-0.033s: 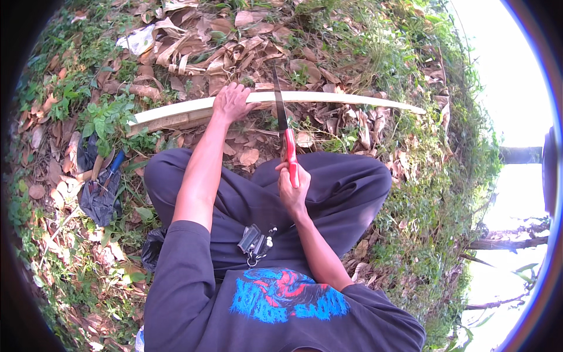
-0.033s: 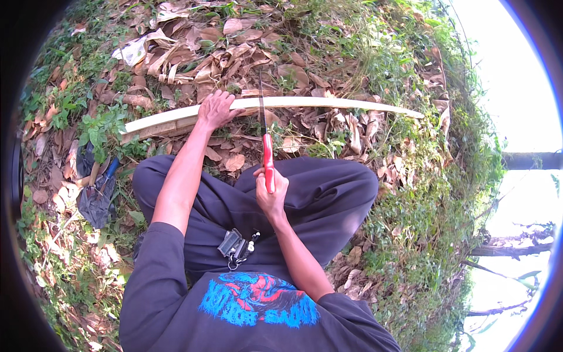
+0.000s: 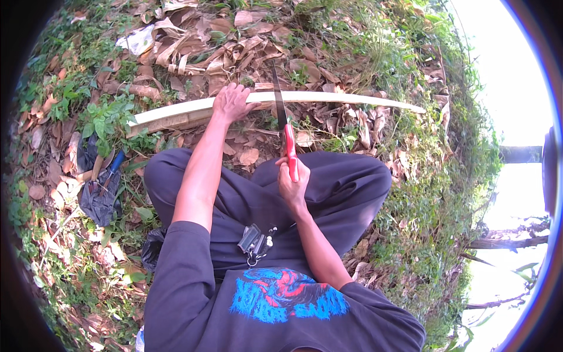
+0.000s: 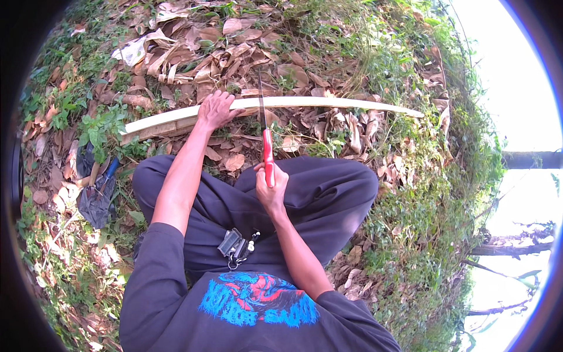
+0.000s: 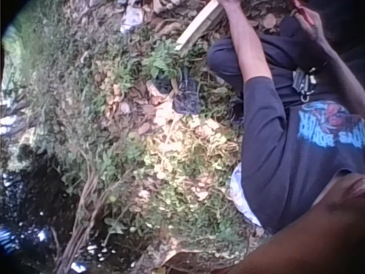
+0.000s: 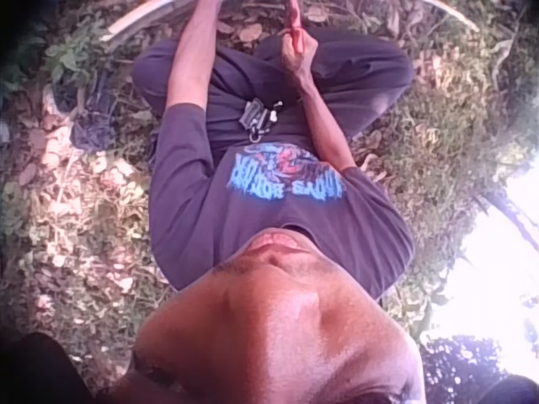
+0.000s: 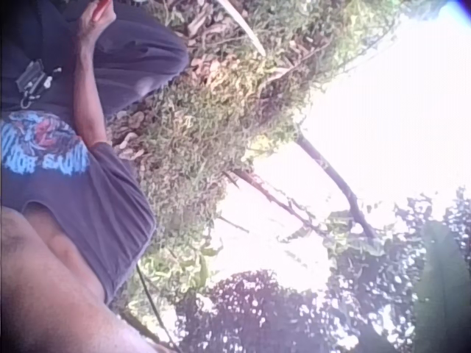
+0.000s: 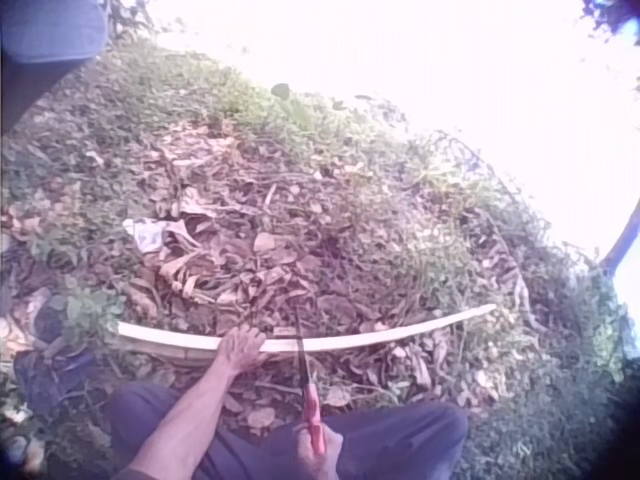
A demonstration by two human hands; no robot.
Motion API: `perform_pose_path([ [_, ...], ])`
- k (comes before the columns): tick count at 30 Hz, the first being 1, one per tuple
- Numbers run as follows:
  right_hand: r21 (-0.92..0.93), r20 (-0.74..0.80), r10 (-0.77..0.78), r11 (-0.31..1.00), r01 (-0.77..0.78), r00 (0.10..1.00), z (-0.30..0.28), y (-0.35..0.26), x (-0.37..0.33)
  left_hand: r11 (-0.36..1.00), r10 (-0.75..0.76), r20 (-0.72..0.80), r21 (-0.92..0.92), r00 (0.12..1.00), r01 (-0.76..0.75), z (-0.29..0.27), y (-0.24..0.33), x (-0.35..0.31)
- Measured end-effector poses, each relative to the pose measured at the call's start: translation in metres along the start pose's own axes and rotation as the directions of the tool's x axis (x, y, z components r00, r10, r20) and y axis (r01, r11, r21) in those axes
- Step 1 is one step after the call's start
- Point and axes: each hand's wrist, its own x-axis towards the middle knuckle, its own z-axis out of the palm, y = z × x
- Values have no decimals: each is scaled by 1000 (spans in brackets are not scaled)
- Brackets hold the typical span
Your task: The person sits cross-legged on the ground and uses a red-handled saw to cut a long piece of bamboo. They hold the bamboo with their left hand and saw through it with their right hand, creating a cut in the material.
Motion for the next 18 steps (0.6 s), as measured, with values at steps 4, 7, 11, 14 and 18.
perform_pose_path([
  [4, -53, -22, 34, 998, -35, 999, 7, -12, 7, 1000, -8, 35, 4, 999, 8, 3, 1, 0],
  [7, -39, -15, 70, 997, -70, 997, 6, -19, -21, 1000, 0, -12, -9, 1000, 0, 7, -3, -2],
  [11, -59, -2, 46, 997, -46, 999, 3, -18, -23, 999, 32, -35, 45, 999, -30, 9, -3, -4],
  [14, -41, -13, 54, 998, -54, 998, 2, -20, 6, 995, 38, -43, 93, 998, -34, 7, -1, -5],
  [18, -92, -11, 15, 996, -16, 1000, 2, -14, 23, 996, 20, 1, 92, 1000, -20, 4, 3, -2],
])
